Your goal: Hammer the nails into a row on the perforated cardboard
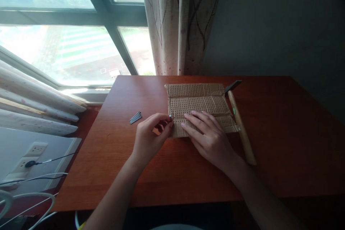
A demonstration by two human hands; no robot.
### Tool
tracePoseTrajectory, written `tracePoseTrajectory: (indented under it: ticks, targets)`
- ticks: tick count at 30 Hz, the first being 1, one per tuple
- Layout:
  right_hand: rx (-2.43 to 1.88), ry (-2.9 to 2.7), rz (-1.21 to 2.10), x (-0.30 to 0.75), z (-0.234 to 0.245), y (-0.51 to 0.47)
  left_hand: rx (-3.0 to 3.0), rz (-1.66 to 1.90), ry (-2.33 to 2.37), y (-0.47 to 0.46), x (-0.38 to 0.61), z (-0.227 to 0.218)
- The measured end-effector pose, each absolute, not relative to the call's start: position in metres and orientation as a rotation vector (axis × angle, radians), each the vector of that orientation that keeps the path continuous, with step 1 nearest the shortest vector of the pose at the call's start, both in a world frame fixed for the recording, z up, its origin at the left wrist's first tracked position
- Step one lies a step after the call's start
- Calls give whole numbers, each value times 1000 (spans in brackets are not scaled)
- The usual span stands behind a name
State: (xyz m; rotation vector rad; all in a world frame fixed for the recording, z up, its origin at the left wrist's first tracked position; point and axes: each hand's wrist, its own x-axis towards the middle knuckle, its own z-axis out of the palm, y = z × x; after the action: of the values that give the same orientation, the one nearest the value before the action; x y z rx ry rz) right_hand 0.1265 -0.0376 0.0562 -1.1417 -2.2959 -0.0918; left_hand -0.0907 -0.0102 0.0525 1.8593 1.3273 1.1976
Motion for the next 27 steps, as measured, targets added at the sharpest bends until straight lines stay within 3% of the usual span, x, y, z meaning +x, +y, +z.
tracePoseTrajectory:
  ticks: [27]
  targets:
    - [-1122, -2313, -118, 127, 63, -35, 1723, 1229, 1170, -5, -87, 49]
